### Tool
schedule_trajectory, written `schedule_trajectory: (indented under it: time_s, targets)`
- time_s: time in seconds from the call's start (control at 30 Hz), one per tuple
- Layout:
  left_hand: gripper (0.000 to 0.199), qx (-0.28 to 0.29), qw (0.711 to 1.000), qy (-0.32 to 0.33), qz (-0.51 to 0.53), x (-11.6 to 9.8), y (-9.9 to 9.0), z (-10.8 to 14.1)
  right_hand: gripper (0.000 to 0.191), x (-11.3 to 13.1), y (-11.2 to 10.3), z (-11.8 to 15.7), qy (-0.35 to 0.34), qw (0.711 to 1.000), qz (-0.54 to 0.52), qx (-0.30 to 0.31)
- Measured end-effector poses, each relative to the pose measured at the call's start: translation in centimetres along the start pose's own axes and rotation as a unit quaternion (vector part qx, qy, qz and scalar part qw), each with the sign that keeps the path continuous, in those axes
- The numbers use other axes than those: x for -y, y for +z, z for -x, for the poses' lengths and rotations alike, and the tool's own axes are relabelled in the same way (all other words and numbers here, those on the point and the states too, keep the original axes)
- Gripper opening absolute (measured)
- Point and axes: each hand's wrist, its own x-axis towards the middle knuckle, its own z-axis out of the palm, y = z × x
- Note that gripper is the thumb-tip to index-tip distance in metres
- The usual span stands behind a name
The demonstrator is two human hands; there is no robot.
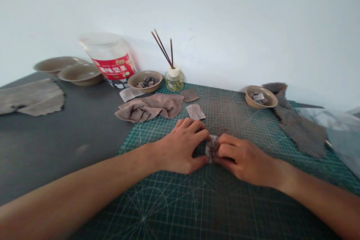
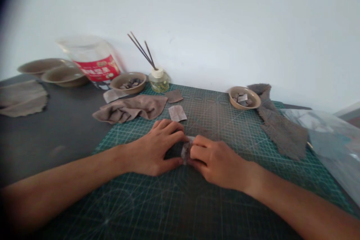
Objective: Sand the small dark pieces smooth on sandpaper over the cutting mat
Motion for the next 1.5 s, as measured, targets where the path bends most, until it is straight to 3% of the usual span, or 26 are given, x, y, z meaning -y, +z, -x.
schedule_trajectory:
  time_s: [0.13,0.27,0.33,0.5,0.67,0.8,0.87,1.0,1.13,1.2,1.3,1.43,1.5]
  targets:
    - [0.044,0.004,1.0,-0.007,-0.01,0.0,0.0,0.0,0.013,-0.6,-0.7,-0.4,0.038,0.998,0.036,-0.038]
    - [0.044,-0.005,1.0,-0.004,-0.014,-0.1,0.0,0.0,0.015,-0.5,-1.4,-0.2,-0.003,0.999,-0.011,0.051]
    - [0.043,-0.009,1.0,-0.002,-0.014,-0.1,0.1,0.0,0.013,-0.2,-1.2,-0.1,-0.026,0.997,-0.038,0.067]
    - [0.044,-0.01,1.0,-0.003,-0.019,0.0,0.2,0.0,0.013,-0.7,-1.5,-0.6,0.043,0.998,0.034,-0.009]
    - [0.044,-0.017,1.0,-0.001,-0.018,0.1,0.3,0.0,0.012,-0.5,-1.4,-0.6,-0.017,0.995,-0.043,0.084]
    - [0.045,-0.014,1.0,0.001,-0.022,0.1,0.4,0.0,0.012,-0.7,-1.1,-0.8,0.02,1.0,0.013,0.002]
    - [0.045,-0.015,1.0,-0.004,-0.022,0.1,0.4,0.0,0.014,-0.9,-1.4,-0.8,0.029,0.999,0.022,0.016]
    - [0.044,-0.013,1.0,-0.003,-0.02,0.1,0.4,0.0,0.013,-0.8,-1.6,-0.5,-0.019,0.995,-0.047,0.088]
    - [0.044,-0.013,1.0,-0.002,-0.022,0.1,0.5,0.0,0.011,-1.0,-1.8,-0.6,0.026,0.999,0.013,0.015]
    - [0.044,-0.015,1.0,-0.003,-0.018,0.2,0.4,0.0,0.014,-1.1,-2.1,-0.6,0.033,0.999,0.016,0.038]
    - [0.045,-0.009,1.0,-0.003,-0.015,0.1,0.3,0.0,0.013,-0.8,-2.0,-0.5,-0.01,0.994,-0.047,0.093]
    - [0.045,-0.002,1.0,-0.004,-0.018,0.1,0.3,0.0,0.011,-0.8,-1.7,-0.6,0.026,1.0,0.0,0.013]
    - [0.045,-0.006,1.0,-0.008,-0.016,0.1,0.3,0.0,0.015,-0.9,-1.8,-0.6,0.041,0.999,0.014,0.02]
